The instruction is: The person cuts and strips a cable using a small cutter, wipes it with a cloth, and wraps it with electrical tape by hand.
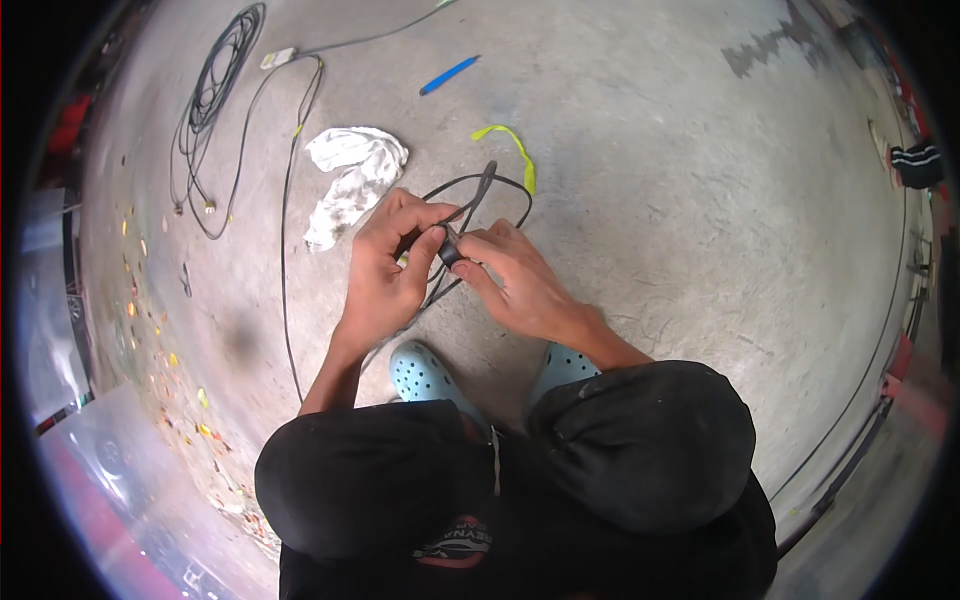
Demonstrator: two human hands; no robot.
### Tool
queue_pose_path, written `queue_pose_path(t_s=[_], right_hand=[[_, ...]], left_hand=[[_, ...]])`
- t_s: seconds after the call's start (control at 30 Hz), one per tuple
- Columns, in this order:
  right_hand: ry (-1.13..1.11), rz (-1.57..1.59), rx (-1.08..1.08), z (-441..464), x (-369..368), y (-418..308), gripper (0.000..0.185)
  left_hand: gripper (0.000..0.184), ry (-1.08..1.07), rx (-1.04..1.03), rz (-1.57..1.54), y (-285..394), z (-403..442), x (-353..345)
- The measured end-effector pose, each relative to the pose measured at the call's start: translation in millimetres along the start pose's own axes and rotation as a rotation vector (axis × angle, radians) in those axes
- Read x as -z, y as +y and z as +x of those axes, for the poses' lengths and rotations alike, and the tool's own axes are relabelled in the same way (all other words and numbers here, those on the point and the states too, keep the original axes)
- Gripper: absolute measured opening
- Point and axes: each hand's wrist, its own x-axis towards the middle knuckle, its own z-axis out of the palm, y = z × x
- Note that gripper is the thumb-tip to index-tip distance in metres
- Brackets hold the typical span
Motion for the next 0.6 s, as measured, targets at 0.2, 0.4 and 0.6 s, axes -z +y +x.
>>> queue_pose_path(t_s=[0.2,0.4,0.6], right_hand=[[0.084,0.118,-0.097,7.3,-8.2,8.6,0.018],[0.167,0.104,-0.133,11.6,-13.4,23.4,0.021],[0.292,0.036,-0.005,11.4,-18.2,31.2,0.019]], left_hand=[[0.025,-0.008,-0.167,0.281,11.4,3.5,-7.3],[0.034,0.033,-0.271,0.4,6.0,1.1,-18.5],[0.031,0.069,-0.251,0.42,1.1,-1.0,-18.6]])
